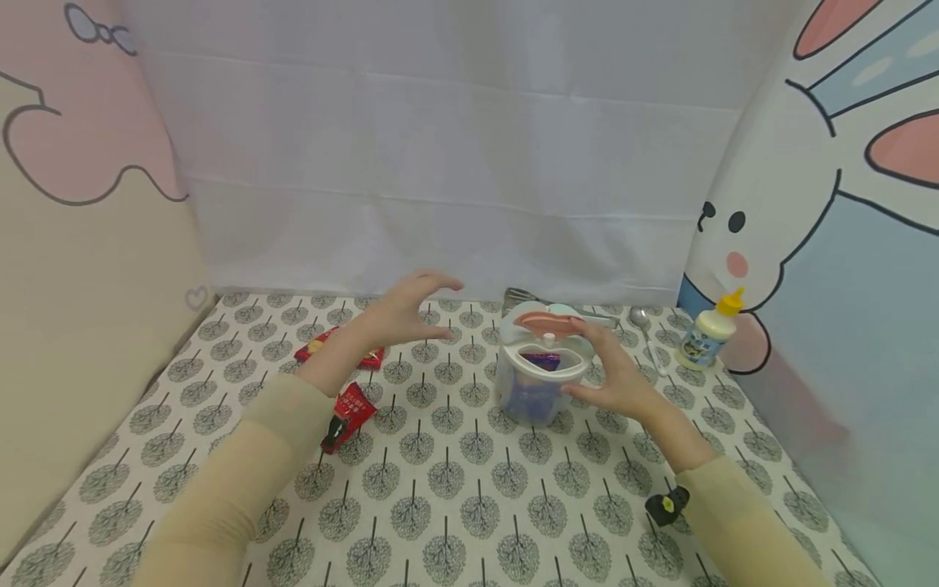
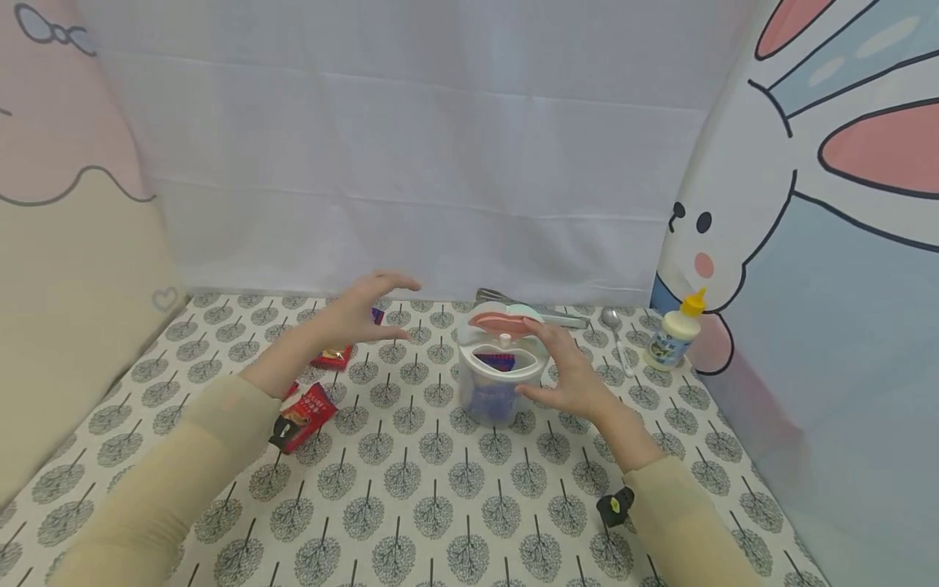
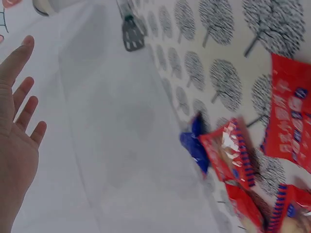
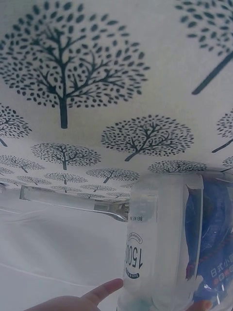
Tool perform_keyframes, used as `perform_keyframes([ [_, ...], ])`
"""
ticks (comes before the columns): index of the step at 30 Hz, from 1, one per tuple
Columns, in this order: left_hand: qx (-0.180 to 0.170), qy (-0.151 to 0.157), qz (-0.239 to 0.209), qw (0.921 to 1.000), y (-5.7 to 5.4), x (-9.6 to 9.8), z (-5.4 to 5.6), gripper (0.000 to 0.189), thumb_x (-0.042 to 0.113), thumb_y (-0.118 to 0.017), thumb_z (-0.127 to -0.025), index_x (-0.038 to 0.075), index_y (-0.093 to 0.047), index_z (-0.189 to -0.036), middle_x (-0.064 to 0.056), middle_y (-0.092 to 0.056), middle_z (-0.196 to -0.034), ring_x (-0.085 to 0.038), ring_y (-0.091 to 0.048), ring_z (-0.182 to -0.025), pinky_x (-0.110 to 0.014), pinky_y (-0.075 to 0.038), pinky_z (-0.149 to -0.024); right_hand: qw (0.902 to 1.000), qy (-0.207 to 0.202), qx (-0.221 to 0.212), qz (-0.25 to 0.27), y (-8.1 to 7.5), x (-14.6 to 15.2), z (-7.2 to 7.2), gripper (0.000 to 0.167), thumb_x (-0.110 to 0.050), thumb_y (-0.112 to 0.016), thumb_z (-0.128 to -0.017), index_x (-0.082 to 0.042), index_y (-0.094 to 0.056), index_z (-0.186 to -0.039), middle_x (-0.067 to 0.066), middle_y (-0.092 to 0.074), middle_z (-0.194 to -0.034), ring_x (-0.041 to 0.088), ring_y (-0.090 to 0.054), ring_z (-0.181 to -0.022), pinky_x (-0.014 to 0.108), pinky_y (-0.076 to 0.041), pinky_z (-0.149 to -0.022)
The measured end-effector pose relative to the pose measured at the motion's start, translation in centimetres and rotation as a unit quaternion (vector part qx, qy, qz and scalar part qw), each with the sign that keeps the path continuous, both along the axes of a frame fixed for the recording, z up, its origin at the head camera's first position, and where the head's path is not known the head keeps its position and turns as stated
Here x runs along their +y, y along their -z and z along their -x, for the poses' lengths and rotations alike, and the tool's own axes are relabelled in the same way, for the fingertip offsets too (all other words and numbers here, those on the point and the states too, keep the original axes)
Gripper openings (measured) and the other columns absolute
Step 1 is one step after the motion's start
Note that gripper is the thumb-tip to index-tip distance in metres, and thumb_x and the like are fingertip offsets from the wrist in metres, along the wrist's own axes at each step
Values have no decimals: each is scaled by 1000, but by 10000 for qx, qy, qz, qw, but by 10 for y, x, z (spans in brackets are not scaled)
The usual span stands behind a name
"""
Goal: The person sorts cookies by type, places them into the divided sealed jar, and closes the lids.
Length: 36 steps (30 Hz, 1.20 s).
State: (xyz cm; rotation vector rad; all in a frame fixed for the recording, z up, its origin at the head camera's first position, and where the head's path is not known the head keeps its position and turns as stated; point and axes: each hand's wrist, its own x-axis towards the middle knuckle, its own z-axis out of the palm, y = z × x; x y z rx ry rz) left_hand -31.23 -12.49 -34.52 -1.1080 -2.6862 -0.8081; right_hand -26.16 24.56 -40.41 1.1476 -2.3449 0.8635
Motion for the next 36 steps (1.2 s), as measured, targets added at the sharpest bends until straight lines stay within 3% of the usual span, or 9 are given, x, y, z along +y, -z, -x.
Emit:
perform_keyframes([
  [5, -384, -620, 202, 9971, 30, -30, 20, 89, 29, -80, -75, 17, -30, -147, -3, -33, -151, -27, -27, -139, -50, -22, -115, 10000, -52, -3, 20, 3, 1, 0, 95, -42, -78, -75, -8, -27, -147, 13, -39, -141, 25, -37, -130, 60, -35, -102],
  [11, -509, -931, 696, 9919, 68, -54, 37, 95, 30, -81, -74, 13, -25, -149, -12, -32, -151, -37, -29, -137, -57, -22, -113, 10000, -12, -57, 30, 4, 5, -1, 97, -32, -82, -72, -8, -26, -147, 13, -37, -142, 26, -36, -131, 61, -35, -101],
  [14, -605, -1165, 1072, 9855, 84, -62, 43, 102, 32, -83, -71, 15, -21, -150, -15, -27, -153, -40, -26, -137, -60, -21, -111, 10000, -22, -54, 4, 4, 6, -1, 97, -30, -82, -72, -7, -26, -147, 13, -38, -142, 26, -36, -131, 61, -35, -101],
  [17, -739, -1436, 1565, 9744, 96, -66, 49, 108, 39, -82, -70, 19, -14, -152, -17, -21, -155, -41, -22, -139, -64, -20, -109, 10000, -20, -33, -65, 3, 6, 0, 95, -36, -80, -74, -8, -26, -148, 12, -37, -142, 25, -36, -131, 60, -35, -101],
  [22, -904, -1582, 1913, 9645, 102, -65, 54, 109, 44, -80, -71, 18, -13, -152, -19, -17, -155, -42, -16, -141, -64, -17, -111, 10000, -29, -29, -59, 2, 4, 0, 94, -43, -76, -77, -8, -26, -148, 12, -38, -142, 28, -36, -131, 61, -34, -101],
  [28, -1036, -1590, 2039, 9604, 100, -66, 54, 106, 44, -79, -72, 16, -15, -152, -21, -22, -153, -44, -20, -138, -62, -15, -112, 9999, -21, -141, -4, 3, 1, 2, 98, -33, -81, -72, -9, -26, -148, 12, -39, -142, 30, -37, -129, 61, -34, -101],
  [32, -1033, -1460, 1817, 9669, 99, -64, 53, 101, 39, -80, -74, 18, -18, -151, -21, -27, -151, -45, -27, -135, -63, -18, -111, 9999, 8, -101, -28, 2, 1, 2, 98, -33, -82, -71, -9, -26, -148, 13, -40, -141, 31, -37, -129, 61, -34, -102],
  [36, -917, -1306, 1572, 9746, 100, -60, 50, 85, 21, -78, -76, 18, -32, -147, -19, -36, -146, -43, -35, -131, -64, -27, -106, 9998, 88, -138, -88, 1, 2, 1, 97, -33, -81, -72, -11, -25, -148, 13, -39, -141, 32, -36, -130, 61, -34, -102],
])
